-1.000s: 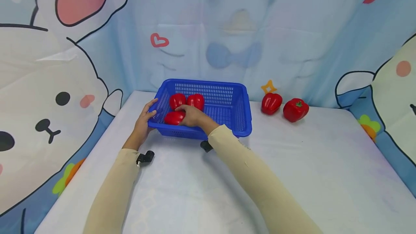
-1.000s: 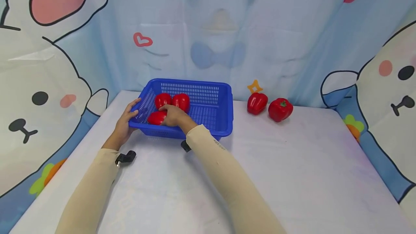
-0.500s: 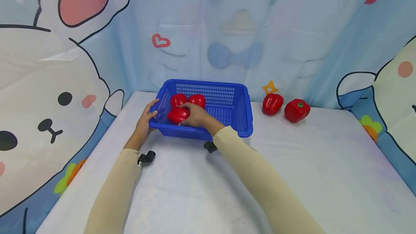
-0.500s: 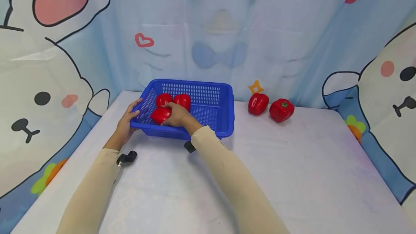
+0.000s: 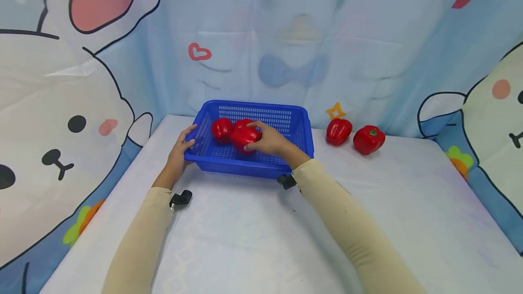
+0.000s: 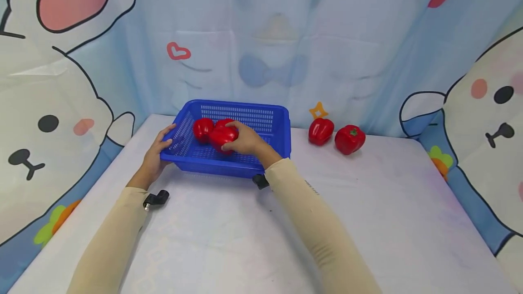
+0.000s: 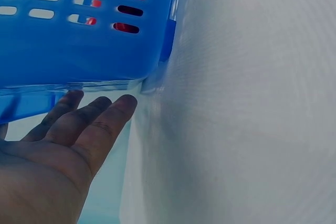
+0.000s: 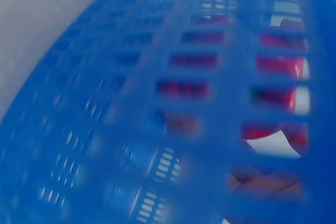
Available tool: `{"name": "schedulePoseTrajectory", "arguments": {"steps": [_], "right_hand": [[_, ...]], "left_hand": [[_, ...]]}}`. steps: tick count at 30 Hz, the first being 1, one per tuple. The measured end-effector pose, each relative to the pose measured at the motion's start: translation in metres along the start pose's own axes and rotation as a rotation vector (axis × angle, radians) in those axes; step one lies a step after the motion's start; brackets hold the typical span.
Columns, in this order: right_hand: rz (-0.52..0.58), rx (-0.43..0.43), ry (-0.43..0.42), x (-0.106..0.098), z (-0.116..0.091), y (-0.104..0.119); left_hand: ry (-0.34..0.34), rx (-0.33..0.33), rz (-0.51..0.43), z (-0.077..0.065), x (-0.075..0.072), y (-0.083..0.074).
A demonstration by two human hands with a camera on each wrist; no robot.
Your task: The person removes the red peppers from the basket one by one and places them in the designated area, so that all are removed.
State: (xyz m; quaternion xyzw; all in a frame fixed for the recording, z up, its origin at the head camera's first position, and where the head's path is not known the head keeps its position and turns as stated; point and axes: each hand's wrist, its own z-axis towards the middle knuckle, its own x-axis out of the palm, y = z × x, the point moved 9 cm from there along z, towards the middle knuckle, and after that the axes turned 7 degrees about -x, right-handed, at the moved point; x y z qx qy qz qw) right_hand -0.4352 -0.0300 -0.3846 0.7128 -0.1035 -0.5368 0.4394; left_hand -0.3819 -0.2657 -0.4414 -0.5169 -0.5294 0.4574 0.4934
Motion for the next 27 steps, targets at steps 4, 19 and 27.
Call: {"name": "schedulePoseTrajectory", "arguments": {"steps": [4,19,27], "right_hand": [[-0.053,0.018,0.016,-0.005,-0.003,-0.008],[-0.251,-0.037,0.012,-0.007,-0.006,-0.019],[-0.136,-0.091,0.138,0.008,-0.005,-0.019]], "left_hand": [[-0.007,-0.005,-0.004,-0.001,-0.002,0.000],[-0.016,-0.014,0.015,0.000,0.001,0.001],[-0.014,-0.009,0.014,-0.001,0.001,-0.001]]}}
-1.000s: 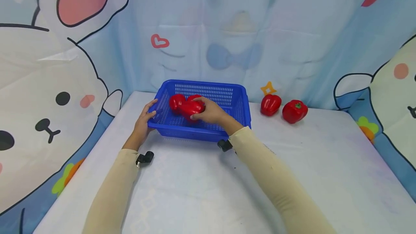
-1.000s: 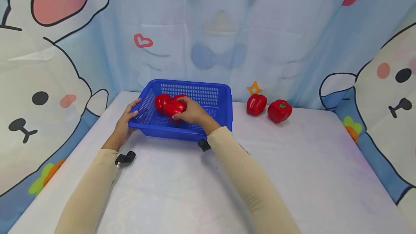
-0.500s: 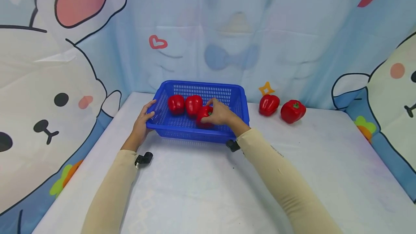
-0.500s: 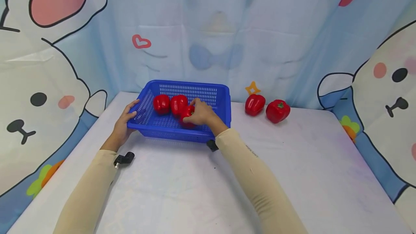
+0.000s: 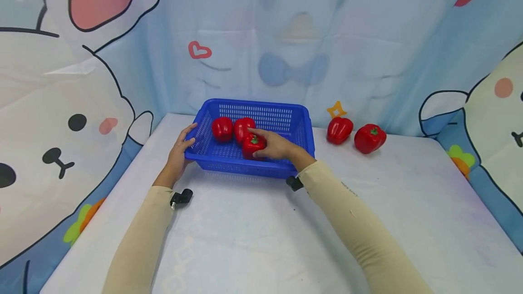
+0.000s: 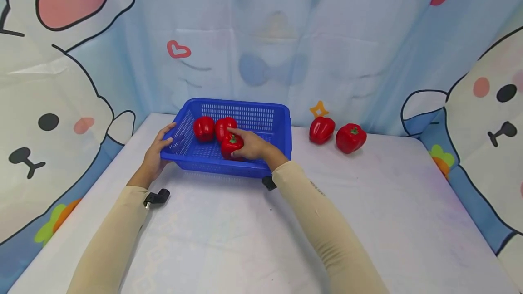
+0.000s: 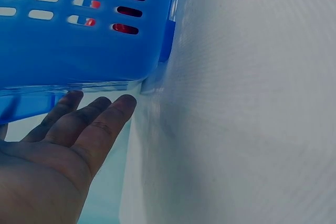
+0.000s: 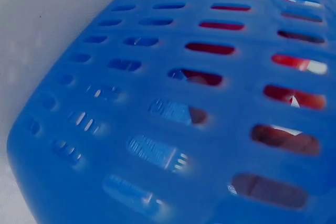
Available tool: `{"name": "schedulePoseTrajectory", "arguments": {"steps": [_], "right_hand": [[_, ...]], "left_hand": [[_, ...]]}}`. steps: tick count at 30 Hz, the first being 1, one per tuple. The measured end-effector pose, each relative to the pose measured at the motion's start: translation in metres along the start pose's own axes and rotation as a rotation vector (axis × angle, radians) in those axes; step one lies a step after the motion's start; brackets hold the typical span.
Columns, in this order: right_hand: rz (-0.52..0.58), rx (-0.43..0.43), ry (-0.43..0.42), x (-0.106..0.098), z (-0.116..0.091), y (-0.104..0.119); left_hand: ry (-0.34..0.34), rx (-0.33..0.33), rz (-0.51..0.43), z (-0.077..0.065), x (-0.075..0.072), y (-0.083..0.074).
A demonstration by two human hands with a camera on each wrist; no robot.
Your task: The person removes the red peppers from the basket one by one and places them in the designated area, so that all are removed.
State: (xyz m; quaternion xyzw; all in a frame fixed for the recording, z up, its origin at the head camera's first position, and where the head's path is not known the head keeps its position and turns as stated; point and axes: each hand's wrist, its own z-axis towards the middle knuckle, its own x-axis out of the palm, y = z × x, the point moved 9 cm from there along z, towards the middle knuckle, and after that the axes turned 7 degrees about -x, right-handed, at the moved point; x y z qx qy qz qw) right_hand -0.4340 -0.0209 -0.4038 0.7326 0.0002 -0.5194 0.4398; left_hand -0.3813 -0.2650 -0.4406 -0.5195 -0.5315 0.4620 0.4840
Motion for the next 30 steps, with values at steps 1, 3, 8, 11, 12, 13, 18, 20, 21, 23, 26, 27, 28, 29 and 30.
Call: {"name": "schedulePoseTrajectory", "arguments": {"steps": [1,3,8,11,12,13,18,20,21,23,26,27,28,29,30], "right_hand": [[0.009,0.006,-0.012,-0.001,0.000,-0.001],[0.040,0.033,-0.057,-0.005,0.000,-0.003],[0.120,0.058,-0.196,-0.018,-0.001,-0.006],[0.141,0.038,-0.277,-0.026,-0.004,-0.004],[0.152,0.031,-0.303,-0.029,-0.005,-0.004],[0.163,0.030,-0.331,-0.032,-0.007,-0.004],[0.213,0.021,-0.440,-0.044,-0.018,-0.003],[0.223,0.017,-0.464,-0.049,-0.024,-0.003],[0.227,0.015,-0.475,-0.052,-0.028,-0.003],[0.244,0.010,-0.497,-0.059,-0.036,-0.004],[0.265,0.002,-0.542,-0.072,-0.051,-0.007],[0.267,0.002,-0.559,-0.078,-0.056,-0.009],[0.271,0.007,-0.575,-0.083,-0.062,-0.011],[0.265,0.013,-0.596,-0.090,-0.068,-0.014],[0.256,0.025,-0.615,-0.096,-0.074,-0.017]], "left_hand": [[0.000,0.002,0.002,0.000,0.000,-0.001],[0.001,0.005,0.002,0.000,0.000,-0.001],[-0.001,0.004,0.003,0.000,-0.001,-0.001],[-0.004,0.000,0.002,0.000,-0.001,0.000],[-0.004,0.000,-0.001,0.000,-0.001,0.000],[-0.004,-0.002,-0.001,0.000,-0.001,0.000],[-0.002,-0.002,-0.011,0.000,-0.001,0.001],[0.000,-0.001,-0.017,0.000,-0.001,0.001],[-0.001,-0.001,-0.019,0.000,-0.001,0.001],[-0.003,-0.003,-0.017,0.000,-0.001,0.001],[-0.006,-0.006,-0.002,0.000,-0.001,0.001],[-0.006,-0.007,-0.001,0.000,-0.001,0.001],[-0.008,-0.007,0.004,0.000,-0.001,0.001],[-0.009,-0.007,0.005,0.000,-0.001,0.001],[-0.009,-0.006,0.004,0.000,-0.001,0.001]]}}
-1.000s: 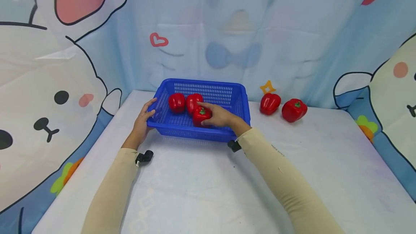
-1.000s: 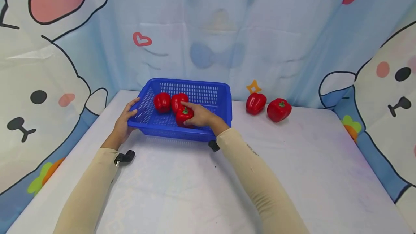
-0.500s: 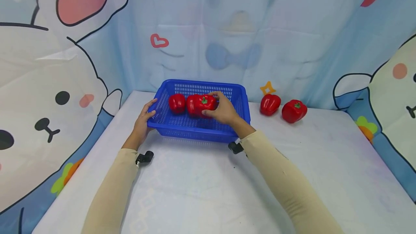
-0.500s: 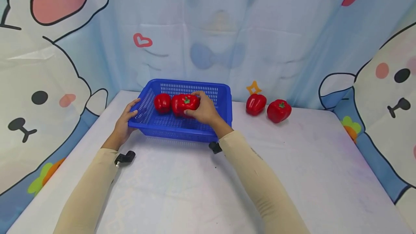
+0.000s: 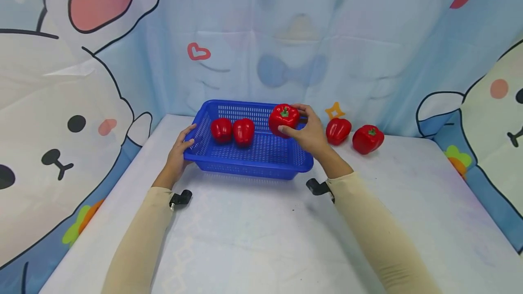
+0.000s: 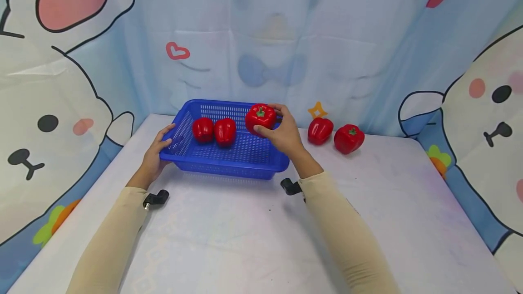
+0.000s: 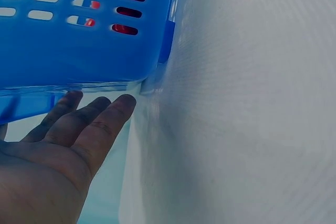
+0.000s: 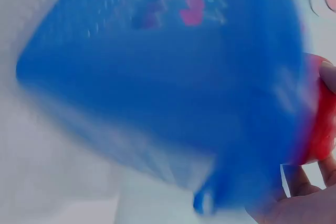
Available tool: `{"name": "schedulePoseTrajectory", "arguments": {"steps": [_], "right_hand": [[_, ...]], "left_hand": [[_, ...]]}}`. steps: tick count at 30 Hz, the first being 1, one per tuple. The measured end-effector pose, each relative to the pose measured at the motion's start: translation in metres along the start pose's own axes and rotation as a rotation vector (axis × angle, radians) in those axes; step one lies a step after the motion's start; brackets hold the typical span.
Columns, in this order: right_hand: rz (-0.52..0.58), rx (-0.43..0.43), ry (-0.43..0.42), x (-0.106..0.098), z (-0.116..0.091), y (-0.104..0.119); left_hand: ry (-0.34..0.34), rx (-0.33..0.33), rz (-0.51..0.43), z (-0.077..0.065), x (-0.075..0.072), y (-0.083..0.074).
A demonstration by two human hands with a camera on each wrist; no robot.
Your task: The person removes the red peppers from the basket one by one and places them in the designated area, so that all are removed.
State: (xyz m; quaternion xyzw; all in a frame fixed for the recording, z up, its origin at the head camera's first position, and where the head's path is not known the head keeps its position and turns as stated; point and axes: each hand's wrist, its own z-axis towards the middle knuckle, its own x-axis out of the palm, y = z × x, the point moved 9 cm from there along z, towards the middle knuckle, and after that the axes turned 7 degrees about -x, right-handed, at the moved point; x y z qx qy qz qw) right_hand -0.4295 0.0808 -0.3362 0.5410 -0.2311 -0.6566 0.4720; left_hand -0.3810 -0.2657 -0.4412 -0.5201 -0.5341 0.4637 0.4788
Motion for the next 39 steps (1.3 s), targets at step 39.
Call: {"name": "schedulePoseTrajectory", "arguments": {"steps": [39], "right_hand": [[-0.351,0.536,-0.300,-0.248,-0.065,-0.219]], "left_hand": [[0.012,0.002,-0.004,-0.001,0.000,-0.001]]}}
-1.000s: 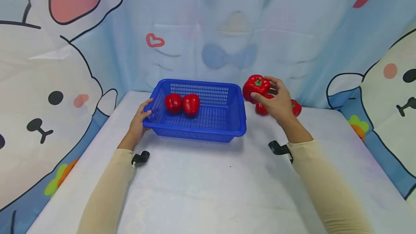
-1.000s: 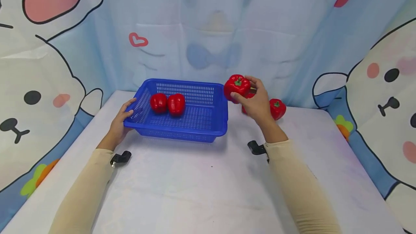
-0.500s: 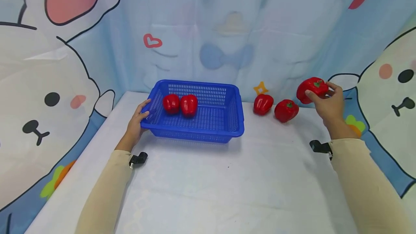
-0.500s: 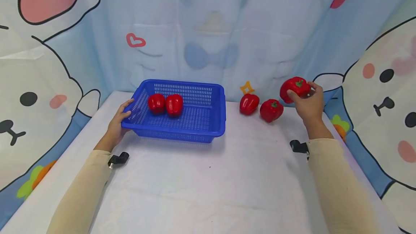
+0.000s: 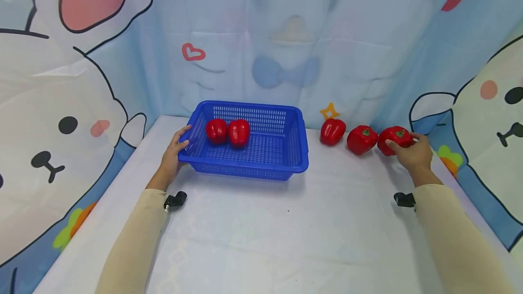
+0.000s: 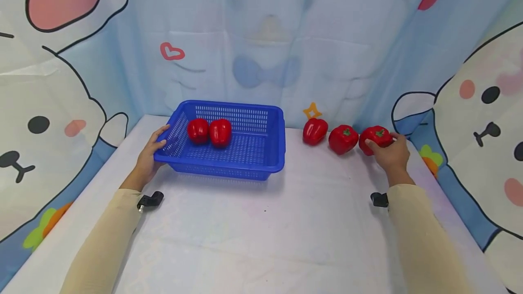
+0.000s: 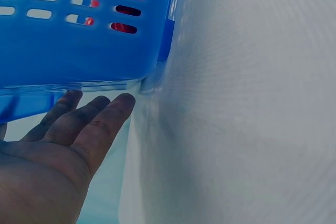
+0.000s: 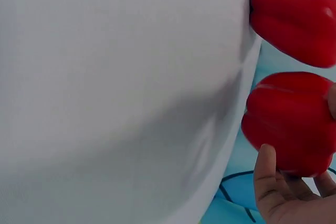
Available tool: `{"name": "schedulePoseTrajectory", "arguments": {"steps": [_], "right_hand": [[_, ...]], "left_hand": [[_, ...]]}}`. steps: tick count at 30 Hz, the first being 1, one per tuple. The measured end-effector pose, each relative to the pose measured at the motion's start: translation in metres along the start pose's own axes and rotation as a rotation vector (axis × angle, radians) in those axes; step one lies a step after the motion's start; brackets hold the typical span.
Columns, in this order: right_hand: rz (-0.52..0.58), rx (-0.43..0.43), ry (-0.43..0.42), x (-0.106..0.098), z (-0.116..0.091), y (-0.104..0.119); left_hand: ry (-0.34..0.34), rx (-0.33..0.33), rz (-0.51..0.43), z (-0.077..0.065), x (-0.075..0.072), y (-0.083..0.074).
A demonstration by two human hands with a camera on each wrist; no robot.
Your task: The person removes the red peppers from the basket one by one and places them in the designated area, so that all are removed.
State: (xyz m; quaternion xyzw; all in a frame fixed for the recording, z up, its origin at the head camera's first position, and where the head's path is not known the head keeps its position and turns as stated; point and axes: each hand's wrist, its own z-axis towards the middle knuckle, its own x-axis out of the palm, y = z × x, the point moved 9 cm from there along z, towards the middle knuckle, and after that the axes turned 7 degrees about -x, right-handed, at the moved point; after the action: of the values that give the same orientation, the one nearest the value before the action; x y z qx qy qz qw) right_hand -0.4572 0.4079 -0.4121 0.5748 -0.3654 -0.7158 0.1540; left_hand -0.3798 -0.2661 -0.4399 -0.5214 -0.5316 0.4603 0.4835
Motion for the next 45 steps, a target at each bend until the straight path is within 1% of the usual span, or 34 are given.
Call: {"name": "schedulePoseTrajectory", "arguments": {"steps": [10,15,18,20,23,25,28,30,33,36,39,41,45], "right_hand": [[-0.022,0.028,0.038,0.002,-0.001,-0.015],[-0.046,0.038,0.072,0.003,0.000,-0.017],[-0.070,0.037,0.098,0.004,0.000,-0.016],[-0.081,0.031,0.100,0.003,0.000,-0.013],[-0.109,0.021,0.079,0.000,-0.001,-0.005],[-0.134,0.037,0.049,-0.002,-0.002,0.003],[-0.162,0.044,-0.035,-0.005,-0.003,0.021],[-0.157,0.030,-0.112,-0.008,-0.005,0.037],[-0.129,-0.062,-0.212,-0.009,-0.012,0.068],[-0.081,-0.170,-0.257,-0.005,-0.025,0.103],[-0.035,-0.264,-0.251,0.006,-0.041,0.141],[-0.011,-0.313,-0.216,0.017,-0.052,0.167],[0.033,-0.388,-0.066,0.045,-0.075,0.219]], "left_hand": [[0.015,0.008,-0.017,0.000,0.005,-0.002],[0.033,0.021,-0.026,0.000,0.007,-0.003],[0.030,0.017,-0.021,0.000,0.007,-0.003],[0.024,0.012,-0.014,0.000,0.006,-0.002],[0.018,0.006,-0.003,0.000,0.005,-0.001],[0.019,0.009,-0.002,-0.001,0.005,-0.002],[0.014,0.012,0.001,-0.001,0.001,-0.001],[0.011,0.013,-0.004,-0.002,0.000,-0.001],[0.008,0.008,-0.004,-0.002,-0.001,0.000],[0.009,0.006,-0.005,-0.001,0.000,0.000],[0.007,0.004,-0.004,-0.001,0.000,0.001],[0.005,0.004,-0.004,-0.001,0.000,0.001],[0.013,0.005,-0.015,-0.001,0.002,0.000]]}}
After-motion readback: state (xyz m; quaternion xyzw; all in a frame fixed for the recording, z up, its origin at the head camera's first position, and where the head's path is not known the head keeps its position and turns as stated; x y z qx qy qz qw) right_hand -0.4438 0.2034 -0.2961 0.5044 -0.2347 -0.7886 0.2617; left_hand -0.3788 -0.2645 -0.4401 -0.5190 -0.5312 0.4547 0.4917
